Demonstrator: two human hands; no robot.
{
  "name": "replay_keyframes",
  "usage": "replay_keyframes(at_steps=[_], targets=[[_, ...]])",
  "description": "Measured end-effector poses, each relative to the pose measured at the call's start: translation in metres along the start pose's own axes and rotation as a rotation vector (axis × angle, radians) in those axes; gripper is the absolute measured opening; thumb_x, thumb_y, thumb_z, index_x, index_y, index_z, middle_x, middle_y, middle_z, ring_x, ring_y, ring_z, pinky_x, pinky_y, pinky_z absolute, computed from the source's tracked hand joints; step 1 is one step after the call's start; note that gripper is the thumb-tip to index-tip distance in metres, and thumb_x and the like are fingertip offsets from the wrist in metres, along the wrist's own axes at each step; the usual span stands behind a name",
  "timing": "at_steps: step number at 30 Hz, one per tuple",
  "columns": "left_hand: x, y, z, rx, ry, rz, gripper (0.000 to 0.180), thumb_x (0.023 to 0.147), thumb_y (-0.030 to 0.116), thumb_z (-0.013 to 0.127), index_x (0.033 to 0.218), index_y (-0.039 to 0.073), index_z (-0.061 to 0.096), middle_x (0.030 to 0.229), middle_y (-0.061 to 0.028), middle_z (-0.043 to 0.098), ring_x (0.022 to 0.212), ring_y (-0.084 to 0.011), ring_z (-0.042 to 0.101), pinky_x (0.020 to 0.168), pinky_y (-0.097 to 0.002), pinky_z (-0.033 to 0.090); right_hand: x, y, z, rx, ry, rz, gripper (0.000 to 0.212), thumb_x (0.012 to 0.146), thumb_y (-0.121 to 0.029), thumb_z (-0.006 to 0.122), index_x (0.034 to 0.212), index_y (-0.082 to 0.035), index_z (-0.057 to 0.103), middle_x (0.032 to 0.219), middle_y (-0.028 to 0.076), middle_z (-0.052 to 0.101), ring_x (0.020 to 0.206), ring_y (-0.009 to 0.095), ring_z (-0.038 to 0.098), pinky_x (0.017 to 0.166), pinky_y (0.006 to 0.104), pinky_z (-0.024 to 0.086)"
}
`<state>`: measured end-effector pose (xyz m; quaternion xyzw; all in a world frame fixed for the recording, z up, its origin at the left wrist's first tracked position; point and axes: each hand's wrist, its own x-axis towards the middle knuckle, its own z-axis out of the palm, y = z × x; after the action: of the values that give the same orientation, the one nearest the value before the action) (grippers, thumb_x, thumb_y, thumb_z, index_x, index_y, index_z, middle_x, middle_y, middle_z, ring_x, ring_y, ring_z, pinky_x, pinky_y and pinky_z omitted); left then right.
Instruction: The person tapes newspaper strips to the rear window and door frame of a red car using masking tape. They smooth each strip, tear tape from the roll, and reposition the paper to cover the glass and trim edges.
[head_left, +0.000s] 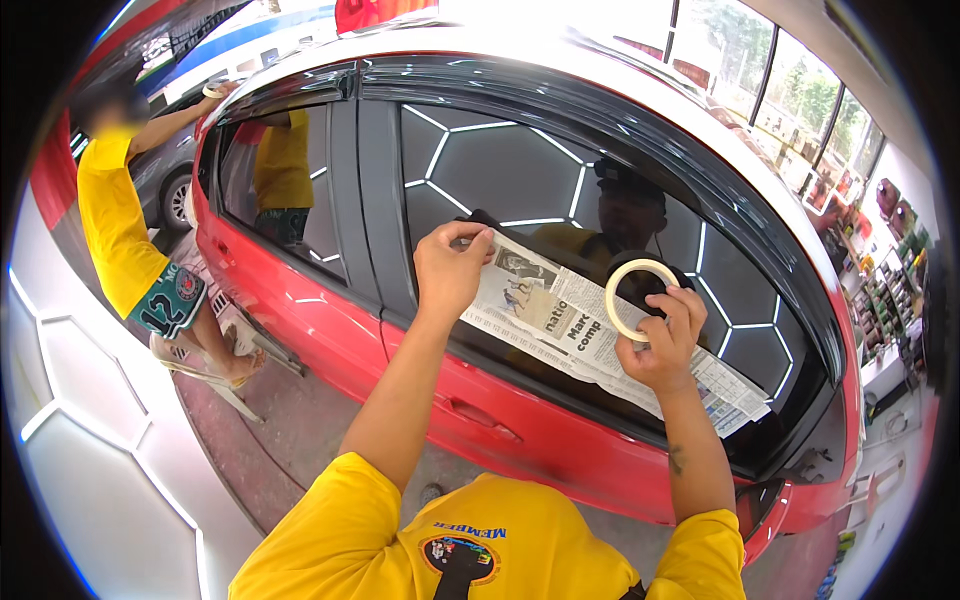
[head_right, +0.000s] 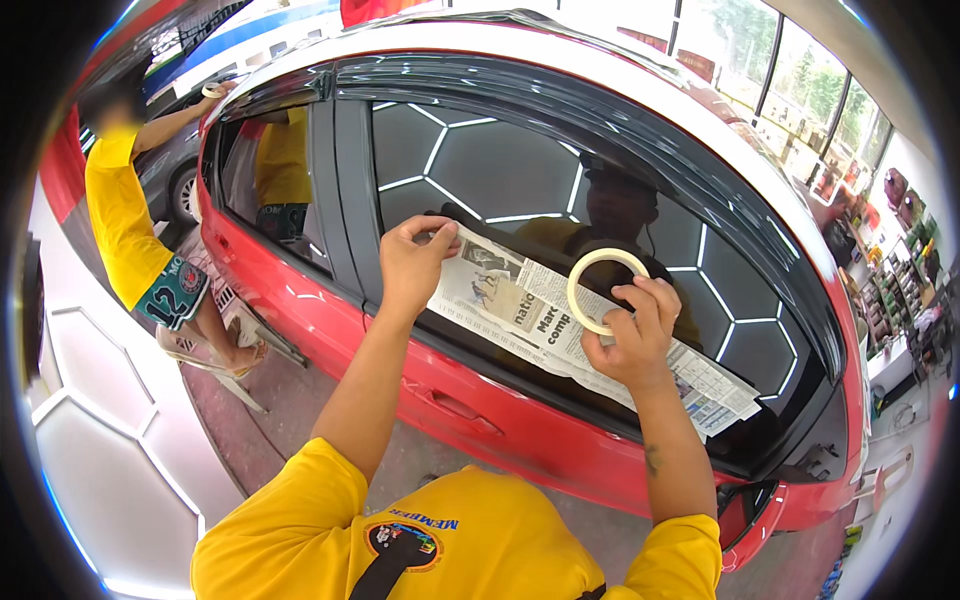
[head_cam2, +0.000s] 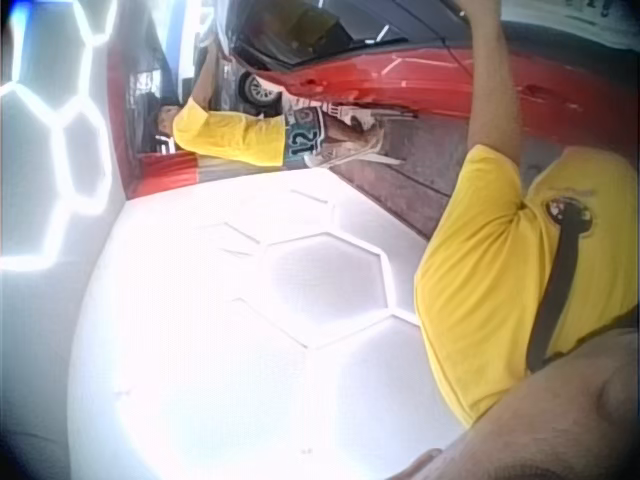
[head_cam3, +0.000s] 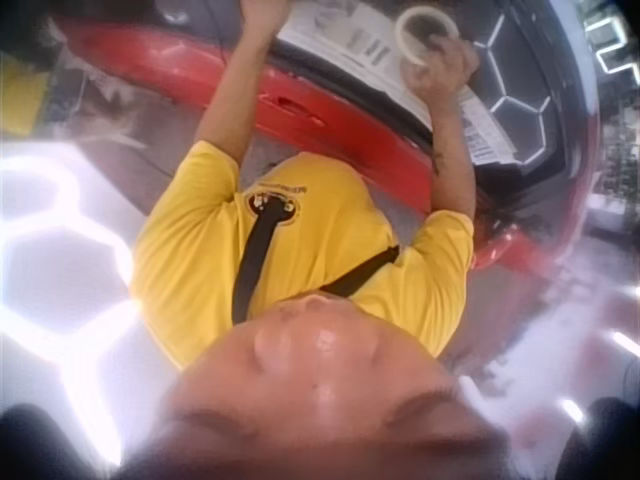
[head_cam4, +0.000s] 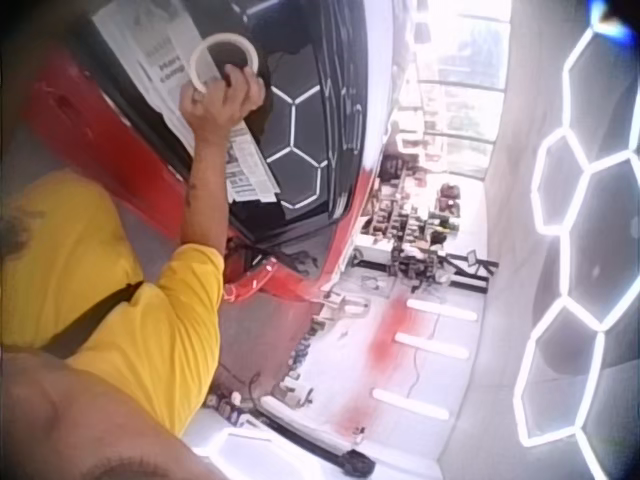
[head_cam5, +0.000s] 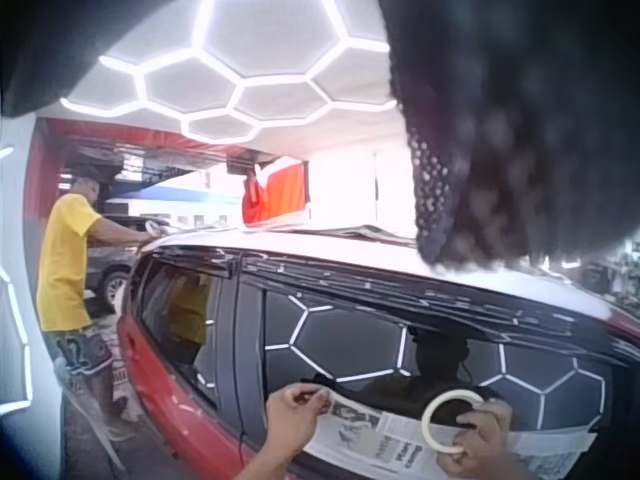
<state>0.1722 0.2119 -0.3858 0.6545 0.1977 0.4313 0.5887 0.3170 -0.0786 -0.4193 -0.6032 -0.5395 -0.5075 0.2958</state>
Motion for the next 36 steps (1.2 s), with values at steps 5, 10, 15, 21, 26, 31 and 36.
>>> replay_keyframes(at_steps=[5, 10, 15, 21, 26, 31, 36], targets=[[-0.002, -0.002, 0.005, 0.089, 0.078, 0.098, 0.019, 0.098, 0.007, 0.08, 0.106, -0.009, 0.078, 0.104, -0.0137, 0.075, 0.085, -0.0178, 0.077, 0.076, -0.0278, 0.065, 0.0, 0.001, 0.001, -0.031, -0.016, -0.019, 0.024, 0.065, -0.013, 0.083, 0.076, -0.011, 0.062, 0.114, 0.009, 0.069, 0.127, 0.036, 0.059, 0.109, 0.0564, 0.046], [-0.002, -0.008, 0.008, 0.097, 0.106, 0.115, 0.021, 0.096, 0.013, 0.083, 0.108, -0.005, 0.081, 0.11, -0.0136, 0.076, 0.087, -0.0205, 0.08, 0.077, -0.0306, 0.063, -0.002, 0.001, 0.001, -0.045, -0.005, -0.017, 0.024, 0.066, -0.014, 0.084, 0.076, -0.012, 0.063, 0.113, 0.009, 0.069, 0.127, 0.035, 0.06, 0.109, 0.0559, 0.046], [-0.003, -0.016, 0.012, 0.107, 0.169, 0.169, 0.025, 0.093, 0.012, 0.086, 0.11, -0.005, 0.079, 0.107, -0.0131, 0.076, 0.084, -0.0189, 0.078, 0.075, -0.0288, 0.061, -0.001, -0.001, 0.001, -0.048, -0.005, -0.007, 0.025, 0.066, -0.015, 0.085, 0.077, -0.012, 0.063, 0.113, 0.008, 0.069, 0.127, 0.034, 0.06, 0.109, 0.0557, 0.046], [-0.001, -0.017, 0.004, -0.035, 0.235, -0.009, 0.048, 0.089, 0.015, 0.091, 0.12, -0.004, 0.061, 0.105, -0.0155, 0.072, 0.082, -0.0207, 0.073, 0.074, -0.0329, 0.058, 0.0, -0.002, 0.0, -0.081, -0.024, -0.013, 0.025, 0.066, -0.017, 0.085, 0.077, -0.013, 0.062, 0.11, 0.006, 0.07, 0.127, 0.033, 0.06, 0.108, 0.0551, 0.046], [-0.035, -0.051, 0.02, 0.572, 0.197, 0.806, 0.08, 0.09, 0.024, 0.088, 0.15, -0.006, 0.044, 0.146, -0.0285, 0.055, 0.137, -0.0386, 0.053, 0.113, -0.0516, 0.041, 0.002, -0.003, 0.002, -0.108, -0.025, -0.011, 0.026, 0.067, -0.017, 0.085, 0.077, -0.013, 0.061, 0.107, 0.005, 0.071, 0.127, 0.032, 0.06, 0.107, 0.0548, 0.045], [-0.035, -0.071, 0.053, 0.718, 0.046, 0.815, 0.13, 0.084, 0.055, 0.088, 0.171, -0.009, 0.015, 0.175, -0.0361, 0.023, 0.166, -0.0516, 0.017, 0.131, -0.066, 0.007, 0.005, -0.003, -0.001, -0.126, -0.05, -0.011, 0.027, 0.068, -0.02, 0.087, 0.078, -0.014, 0.063, 0.107, 0.004, 0.071, 0.126, 0.03, 0.062, 0.111, 0.0536, 0.044], [-0.032, -0.079, 0.055, 0.772, 0.054, 0.831, 0.143, 0.076, 0.053, 0.092, 0.171, -0.009, 0.005, 0.177, -0.0378, 0.015, 0.167, -0.0518, 0.009, 0.131, -0.0683, -0.002, 0.006, 0.0, -0.045, -0.35, -0.242, -0.193, 0.02, 0.078, -0.029, 0.085, 0.093, -0.022, 0.073, 0.095, -0.002, 0.069, 0.11, 0.021, 0.068, 0.123, 0.0485, 0.037]])
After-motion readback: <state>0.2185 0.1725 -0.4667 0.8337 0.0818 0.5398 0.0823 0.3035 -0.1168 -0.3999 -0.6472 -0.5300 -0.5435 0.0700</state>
